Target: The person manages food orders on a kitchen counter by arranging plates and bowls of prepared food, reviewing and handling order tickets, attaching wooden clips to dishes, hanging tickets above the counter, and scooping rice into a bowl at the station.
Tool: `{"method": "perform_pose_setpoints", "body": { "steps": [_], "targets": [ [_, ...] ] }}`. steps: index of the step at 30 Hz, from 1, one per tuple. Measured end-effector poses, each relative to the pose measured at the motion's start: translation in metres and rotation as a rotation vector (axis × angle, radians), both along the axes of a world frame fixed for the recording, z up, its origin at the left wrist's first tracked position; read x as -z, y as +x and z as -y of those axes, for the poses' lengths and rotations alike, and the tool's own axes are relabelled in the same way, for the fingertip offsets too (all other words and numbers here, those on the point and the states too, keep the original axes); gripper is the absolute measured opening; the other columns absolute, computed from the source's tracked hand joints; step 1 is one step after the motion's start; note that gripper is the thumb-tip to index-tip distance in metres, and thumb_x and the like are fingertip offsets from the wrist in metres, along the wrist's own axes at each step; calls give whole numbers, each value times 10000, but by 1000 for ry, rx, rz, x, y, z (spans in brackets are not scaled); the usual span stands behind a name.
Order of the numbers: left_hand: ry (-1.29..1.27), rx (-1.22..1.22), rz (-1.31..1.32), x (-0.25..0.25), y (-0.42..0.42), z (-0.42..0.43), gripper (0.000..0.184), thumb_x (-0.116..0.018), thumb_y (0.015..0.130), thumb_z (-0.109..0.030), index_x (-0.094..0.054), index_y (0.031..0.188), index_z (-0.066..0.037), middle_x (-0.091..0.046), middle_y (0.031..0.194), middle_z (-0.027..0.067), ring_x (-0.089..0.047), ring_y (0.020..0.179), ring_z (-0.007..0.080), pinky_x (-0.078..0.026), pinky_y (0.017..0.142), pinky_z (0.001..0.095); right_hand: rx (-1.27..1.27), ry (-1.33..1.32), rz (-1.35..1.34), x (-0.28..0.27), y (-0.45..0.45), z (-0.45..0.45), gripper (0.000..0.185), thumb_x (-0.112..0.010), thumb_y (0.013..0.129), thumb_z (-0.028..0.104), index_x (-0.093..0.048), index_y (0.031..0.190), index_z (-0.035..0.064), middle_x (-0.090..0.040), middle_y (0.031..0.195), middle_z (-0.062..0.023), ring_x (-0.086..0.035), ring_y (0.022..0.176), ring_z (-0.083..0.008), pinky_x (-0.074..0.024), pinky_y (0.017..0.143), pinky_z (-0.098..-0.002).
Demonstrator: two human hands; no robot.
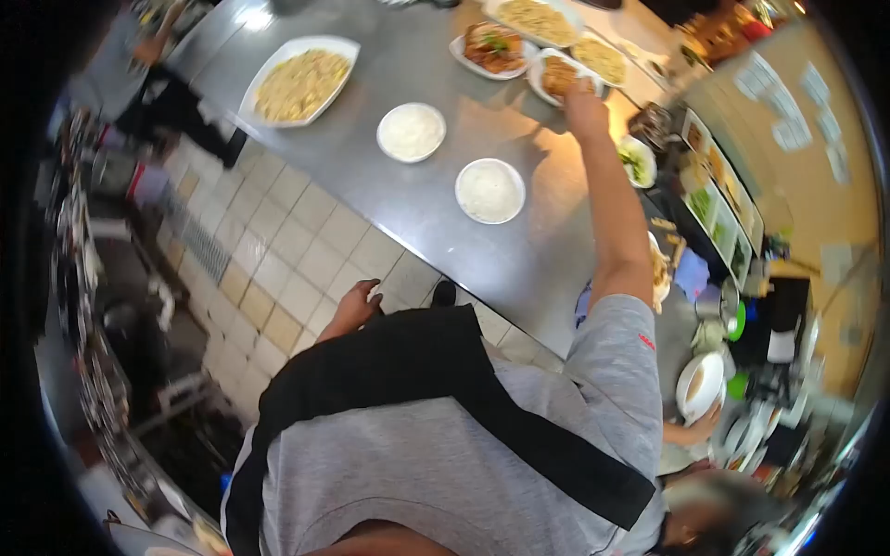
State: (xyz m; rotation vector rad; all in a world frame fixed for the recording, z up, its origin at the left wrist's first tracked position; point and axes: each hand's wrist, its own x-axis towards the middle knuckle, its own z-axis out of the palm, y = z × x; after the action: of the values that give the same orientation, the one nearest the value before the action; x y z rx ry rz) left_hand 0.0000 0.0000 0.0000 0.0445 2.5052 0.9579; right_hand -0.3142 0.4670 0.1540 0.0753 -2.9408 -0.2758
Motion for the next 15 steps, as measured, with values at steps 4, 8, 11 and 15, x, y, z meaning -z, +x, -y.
{"method": "perform_pose_setpoints", "body": {
  "steps": [4, 8, 11, 15],
  "targets": [
    [64, -236, 215, 59, 39, -7, 389, -582, 800, -274, -597, 1118, -49, -629, 1017, 200, -588, 978, 352, -462, 845, 412, 10, 79, 50, -42, -22, -12, 207, -488, 859, 198, -555, 998, 60, -636, 949, -204, -641, 834, -333, -508, 687, -465],
    [-65, -291, 276, 131, 134, 79, 408, -587, 790, -296, -616, 1087, -19, -630, 1029, 204, -587, 990, 354, -459, 861, 405, -69, -260, 5, -68, 64, 59, 227, -564, 855, 215, -593, 1042, 90, -643, 914, -150, -638, 822, -265, -498, 680, -378],
    [-27, -472, 427, 138, 149, 93, 421, -591, 793, -317, -621, 1089, -19, -625, 1051, 205, -579, 1020, 343, -451, 880, 400, -210, -910, 248, -77, 143, 108, 254, -612, 848, 184, -616, 1084, 92, -619, 839, -60, -575, 698, -130, -460, 630, -274],
    [48, -447, 361, 154, 157, 118, 430, -591, 803, -340, -607, 1119, -48, -628, 1055, 190, -586, 1010, 340, -456, 871, 397, -214, -1343, 1141, -41, 257, 206, 274, -575, 873, 176, -577, 1093, 12, -608, 891, -52, -578, 732, -121, -475, 699, -257]
  ]
}}
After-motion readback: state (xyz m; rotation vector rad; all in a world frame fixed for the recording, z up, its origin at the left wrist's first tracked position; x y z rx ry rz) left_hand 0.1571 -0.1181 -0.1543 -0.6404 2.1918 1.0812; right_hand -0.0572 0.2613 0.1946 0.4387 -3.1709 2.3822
